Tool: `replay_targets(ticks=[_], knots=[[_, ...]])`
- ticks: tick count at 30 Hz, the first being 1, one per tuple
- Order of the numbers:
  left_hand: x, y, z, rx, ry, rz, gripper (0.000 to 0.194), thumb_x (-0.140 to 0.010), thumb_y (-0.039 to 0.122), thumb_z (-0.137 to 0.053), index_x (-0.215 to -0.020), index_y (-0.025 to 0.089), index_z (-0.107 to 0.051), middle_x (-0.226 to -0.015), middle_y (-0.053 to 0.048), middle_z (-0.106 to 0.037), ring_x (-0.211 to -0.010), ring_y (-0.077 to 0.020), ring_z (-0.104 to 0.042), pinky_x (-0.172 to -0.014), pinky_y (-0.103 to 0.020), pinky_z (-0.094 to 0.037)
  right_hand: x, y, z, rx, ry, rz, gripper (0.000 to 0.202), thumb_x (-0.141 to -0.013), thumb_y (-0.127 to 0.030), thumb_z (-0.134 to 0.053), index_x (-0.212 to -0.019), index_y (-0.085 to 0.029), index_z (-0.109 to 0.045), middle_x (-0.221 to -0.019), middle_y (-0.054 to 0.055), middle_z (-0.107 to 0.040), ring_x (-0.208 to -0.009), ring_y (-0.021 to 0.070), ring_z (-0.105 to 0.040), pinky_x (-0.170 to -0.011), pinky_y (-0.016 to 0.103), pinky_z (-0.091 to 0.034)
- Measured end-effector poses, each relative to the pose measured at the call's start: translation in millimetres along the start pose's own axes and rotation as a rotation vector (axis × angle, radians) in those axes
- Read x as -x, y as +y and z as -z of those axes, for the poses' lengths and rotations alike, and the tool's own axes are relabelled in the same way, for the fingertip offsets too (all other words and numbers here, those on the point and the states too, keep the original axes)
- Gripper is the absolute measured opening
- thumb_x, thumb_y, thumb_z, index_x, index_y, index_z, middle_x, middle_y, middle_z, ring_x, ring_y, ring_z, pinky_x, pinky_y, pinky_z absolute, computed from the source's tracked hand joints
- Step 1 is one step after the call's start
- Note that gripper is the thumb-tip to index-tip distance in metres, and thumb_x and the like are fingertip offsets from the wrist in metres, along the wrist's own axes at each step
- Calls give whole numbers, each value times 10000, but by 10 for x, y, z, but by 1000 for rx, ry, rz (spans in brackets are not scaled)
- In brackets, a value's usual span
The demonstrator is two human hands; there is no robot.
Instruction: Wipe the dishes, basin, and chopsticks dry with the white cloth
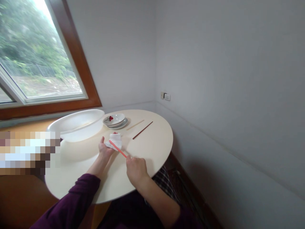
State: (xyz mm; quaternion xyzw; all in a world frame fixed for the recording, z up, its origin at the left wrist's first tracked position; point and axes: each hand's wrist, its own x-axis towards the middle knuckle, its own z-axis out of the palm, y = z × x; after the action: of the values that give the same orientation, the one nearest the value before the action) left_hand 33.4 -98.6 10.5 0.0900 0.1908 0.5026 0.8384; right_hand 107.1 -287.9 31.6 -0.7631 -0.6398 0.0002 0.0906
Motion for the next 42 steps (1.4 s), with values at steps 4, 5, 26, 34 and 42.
replay_targets(ticks=[4,5,26,34,42], knots=[[-23,40,9,6,56,-23,440,-860,447,-297,-971,109,-556,-681,-61,-602,-585,-191,-608,-574,-324,-498,-5,-127,35,-11,-36,11,258,-869,-83,-368,-1009,-119,-581,-803,130,-691,-764,237,-678,-599,297,-479],[-38,58,12,13,71,-27,413,-859,433,-296,-943,120,-551,-644,-41,-576,-540,-174,-586,-542,-305,-483,22,-127,43,-8,-46,11,256,-870,-83,-368,-1006,-119,-581,-790,131,-690,-748,235,-678,-588,293,-472],[-324,304,65,-167,73,142,97,-776,231,-456,-698,174,-464,-486,37,-380,-378,-98,-383,-376,-226,-391,-492,1794,113,-197,100,18,173,-883,-174,-443,-886,-155,-616,-828,49,-624,-798,169,-558,-763,293,-382],[-358,327,14,-212,237,155,126,-810,250,-442,-785,153,-518,-569,-17,-510,-459,-128,-498,-424,-279,-482,-980,2199,-48,-54,71,-18,195,-768,-43,-481,-815,-163,-627,-839,27,-637,-866,163,-544,-828,305,-326],[-292,346,-125,-239,337,149,119,-798,161,-443,-784,104,-546,-621,-20,-536,-510,-129,-559,-500,-298,-520,-1744,2281,-214,23,103,-11,234,-764,-26,-450,-789,-163,-639,-876,55,-637,-914,193,-534,-856,340,-283]])
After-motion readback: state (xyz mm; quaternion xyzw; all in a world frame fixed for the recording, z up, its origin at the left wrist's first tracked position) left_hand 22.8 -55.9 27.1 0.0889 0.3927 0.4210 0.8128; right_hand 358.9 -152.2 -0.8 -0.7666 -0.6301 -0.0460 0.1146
